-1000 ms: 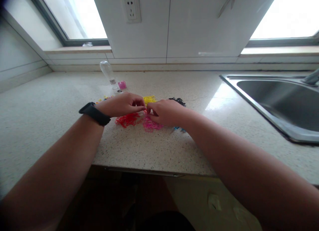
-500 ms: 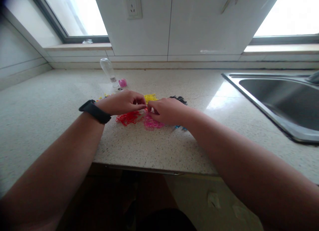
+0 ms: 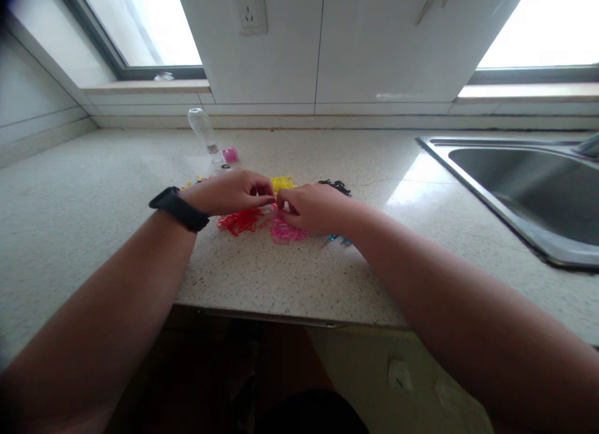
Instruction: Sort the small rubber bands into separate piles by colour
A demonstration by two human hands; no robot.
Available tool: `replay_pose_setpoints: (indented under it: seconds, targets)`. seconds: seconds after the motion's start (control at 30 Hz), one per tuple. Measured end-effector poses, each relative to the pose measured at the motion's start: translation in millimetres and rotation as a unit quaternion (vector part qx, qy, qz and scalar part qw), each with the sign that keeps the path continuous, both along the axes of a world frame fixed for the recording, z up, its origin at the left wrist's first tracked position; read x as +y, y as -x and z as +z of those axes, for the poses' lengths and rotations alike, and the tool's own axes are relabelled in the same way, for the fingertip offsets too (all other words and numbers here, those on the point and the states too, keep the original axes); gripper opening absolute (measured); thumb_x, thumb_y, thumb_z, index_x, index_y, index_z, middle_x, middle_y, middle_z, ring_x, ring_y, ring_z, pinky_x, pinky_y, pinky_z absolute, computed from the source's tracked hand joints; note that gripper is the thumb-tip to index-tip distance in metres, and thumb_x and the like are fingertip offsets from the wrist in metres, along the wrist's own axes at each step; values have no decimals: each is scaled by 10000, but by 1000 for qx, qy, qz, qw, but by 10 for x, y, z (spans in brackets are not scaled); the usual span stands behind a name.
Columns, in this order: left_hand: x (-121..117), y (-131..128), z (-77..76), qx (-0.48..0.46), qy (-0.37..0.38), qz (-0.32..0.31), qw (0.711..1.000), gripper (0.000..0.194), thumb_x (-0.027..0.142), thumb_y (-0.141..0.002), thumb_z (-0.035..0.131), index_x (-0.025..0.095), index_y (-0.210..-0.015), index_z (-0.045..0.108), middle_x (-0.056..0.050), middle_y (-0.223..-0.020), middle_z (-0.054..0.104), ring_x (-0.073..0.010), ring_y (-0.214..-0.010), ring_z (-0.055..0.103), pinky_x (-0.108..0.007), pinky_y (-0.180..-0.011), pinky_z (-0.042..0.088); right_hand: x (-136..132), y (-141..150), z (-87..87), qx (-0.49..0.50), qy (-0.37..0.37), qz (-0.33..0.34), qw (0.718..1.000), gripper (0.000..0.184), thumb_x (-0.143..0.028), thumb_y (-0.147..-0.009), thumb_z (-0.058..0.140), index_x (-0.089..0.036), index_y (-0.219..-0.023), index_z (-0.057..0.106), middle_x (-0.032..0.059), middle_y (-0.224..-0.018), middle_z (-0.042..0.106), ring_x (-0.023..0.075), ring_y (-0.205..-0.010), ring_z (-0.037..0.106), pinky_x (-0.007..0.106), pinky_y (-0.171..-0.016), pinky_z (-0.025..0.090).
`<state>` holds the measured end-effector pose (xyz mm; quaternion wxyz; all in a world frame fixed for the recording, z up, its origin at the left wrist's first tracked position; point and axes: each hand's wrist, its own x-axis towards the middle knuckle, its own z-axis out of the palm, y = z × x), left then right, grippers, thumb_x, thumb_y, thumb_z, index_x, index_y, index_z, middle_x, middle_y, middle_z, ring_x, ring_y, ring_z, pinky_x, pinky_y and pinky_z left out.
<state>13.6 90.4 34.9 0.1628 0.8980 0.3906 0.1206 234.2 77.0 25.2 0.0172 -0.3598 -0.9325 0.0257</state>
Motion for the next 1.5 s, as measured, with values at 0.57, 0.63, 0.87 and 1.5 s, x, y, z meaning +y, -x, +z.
replay_pose_setpoints:
  seconds: [0.57, 0.63, 0.87, 1.5]
  targets:
    - [33, 18, -43, -1, 5, 6, 1000, 233, 306, -921, 605, 129, -941, 754, -36, -727, 700, -115, -625, 553, -254, -591, 336, 8, 14, -6, 28, 5, 8, 1000, 244, -298, -927, 530, -244, -1091, 702, 49, -1027, 758, 206, -856, 647, 318, -707, 362]
    - [35, 18, -48, -3, 5, 7, 1000, 231, 308, -920, 606, 128, -930, 751, -33, -721, 695, -114, -622, 551, -252, -592, 338, 9, 13, -8, 41, 5, 2, 999, 248, -283, -921, 537, -242, -1094, 711, 50, -992, 756, 201, -838, 640, 317, -710, 366]
    - [40, 24, -55, -13, 10, 5, 1000, 227, 307, -921, 601, 131, -898, 742, -15, -677, 673, -106, -594, 525, -250, -600, 341, 12, 9, -8, 103, 14, -9, 995, 241, -285, -950, 534, -219, -1075, 729, 46, -906, 737, 171, -755, 601, 308, -698, 362]
    - [46, 48, -53, -17, 11, 2, 1000, 236, 327, -924, 593, 141, -860, 724, 15, -623, 606, -100, -567, 480, -245, -577, 321, 61, 6, -89, 253, 48, 26, 966, 176, -232, -947, 566, -182, -1009, 722, 36, -858, 708, 145, -742, 586, 298, -712, 396]
